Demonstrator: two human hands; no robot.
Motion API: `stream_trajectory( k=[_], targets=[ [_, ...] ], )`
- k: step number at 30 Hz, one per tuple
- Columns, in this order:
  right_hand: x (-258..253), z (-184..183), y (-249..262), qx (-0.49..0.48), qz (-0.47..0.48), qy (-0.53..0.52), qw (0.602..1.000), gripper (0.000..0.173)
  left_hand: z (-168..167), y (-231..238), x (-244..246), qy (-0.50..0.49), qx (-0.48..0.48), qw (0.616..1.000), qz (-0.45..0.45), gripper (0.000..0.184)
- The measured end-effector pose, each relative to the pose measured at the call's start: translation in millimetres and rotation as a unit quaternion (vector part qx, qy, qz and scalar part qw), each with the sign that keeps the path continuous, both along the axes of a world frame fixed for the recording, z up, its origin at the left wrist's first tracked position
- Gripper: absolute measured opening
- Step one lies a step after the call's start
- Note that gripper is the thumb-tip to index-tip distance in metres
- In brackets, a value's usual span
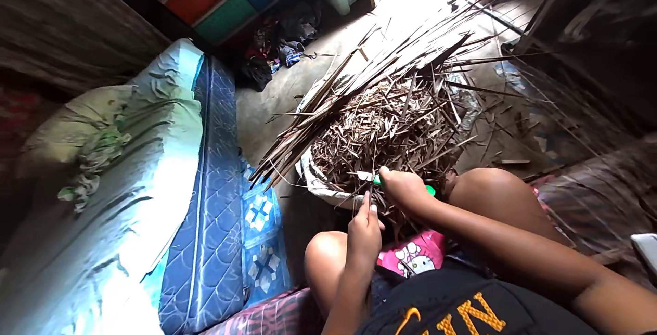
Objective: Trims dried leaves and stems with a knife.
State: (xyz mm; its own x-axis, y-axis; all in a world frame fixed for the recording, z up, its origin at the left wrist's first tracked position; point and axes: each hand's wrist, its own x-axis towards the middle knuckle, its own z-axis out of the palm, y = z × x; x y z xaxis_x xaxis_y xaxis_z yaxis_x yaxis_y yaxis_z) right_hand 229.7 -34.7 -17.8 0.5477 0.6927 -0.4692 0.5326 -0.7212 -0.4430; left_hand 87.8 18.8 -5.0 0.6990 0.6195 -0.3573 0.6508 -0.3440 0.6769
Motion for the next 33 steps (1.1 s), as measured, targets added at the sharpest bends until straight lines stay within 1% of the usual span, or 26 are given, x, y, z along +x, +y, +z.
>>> stream_trajectory(
  k=[3,5,8,10,11,12,15,19,21,23,26,28,30,33],
  targets=[
    [23.2,-6.9,1.3,-0.017,-0.055,0.022,0.998,0.030,0.8,-3.0,-1.8,0.000,-0.024,1.000,0.001,0.044],
    [36.9,-7.2,-4.8,-0.011,-0.053,0.046,0.997,0.030,-2.3,-1.7,-1.5,-0.003,-0.035,0.999,0.006,0.044],
    [21.5,5.5,-15.0,0.019,0.027,0.136,0.990,0.031,-10.4,8.0,3.8,-0.003,-0.019,1.000,0.015,0.042],
    [4.6,8.1,-17.8,0.035,0.077,0.192,0.978,0.030,-10.1,14.2,12.3,0.011,-0.013,1.000,0.023,0.033],
    [0.4,9.3,-17.2,0.028,0.085,0.204,0.975,0.029,-9.0,16.9,17.0,0.021,-0.016,0.999,0.021,0.032],
    [0.7,10.5,-15.9,0.017,0.086,0.196,0.977,0.029,-9.0,19.3,21.6,0.024,-0.020,0.999,0.019,0.033],
    [11.4,15.4,-8.4,-0.019,0.075,0.115,0.990,0.030,-13.3,23.9,34.7,0.002,-0.030,1.000,0.001,0.035],
    [22.3,19.2,12.7,-0.034,0.037,0.021,0.998,0.028,-9.2,35.4,54.8,-0.013,-0.042,0.999,0.006,0.040],
    [40.1,15.2,25.0,-0.029,-0.013,-0.023,0.999,0.029,-2.6,42.0,64.1,-0.003,-0.040,0.999,-0.003,0.045],
    [71.7,5.7,33.2,-0.027,-0.080,-0.044,0.995,0.031,-0.2,48.1,70.1,0.019,-0.045,0.999,-0.022,0.046],
    [109.1,2.1,46.4,-0.009,-0.115,-0.007,0.993,0.038,-7.0,68.5,82.6,0.018,-0.034,0.999,-0.014,0.047],
    [111.1,1.7,59.1,0.038,-0.117,0.048,0.991,0.042,-13.8,86.9,91.4,0.021,-0.041,0.999,0.009,0.050],
    [103.8,0.1,72.1,0.089,-0.096,0.104,0.986,0.045,-19.6,101.6,98.3,0.021,-0.050,0.998,0.032,0.050],
    [91.2,-8.6,84.9,0.132,-0.029,0.172,0.976,0.037,-26.9,111.5,99.5,0.006,-0.031,0.998,0.048,0.043]
  ],
)
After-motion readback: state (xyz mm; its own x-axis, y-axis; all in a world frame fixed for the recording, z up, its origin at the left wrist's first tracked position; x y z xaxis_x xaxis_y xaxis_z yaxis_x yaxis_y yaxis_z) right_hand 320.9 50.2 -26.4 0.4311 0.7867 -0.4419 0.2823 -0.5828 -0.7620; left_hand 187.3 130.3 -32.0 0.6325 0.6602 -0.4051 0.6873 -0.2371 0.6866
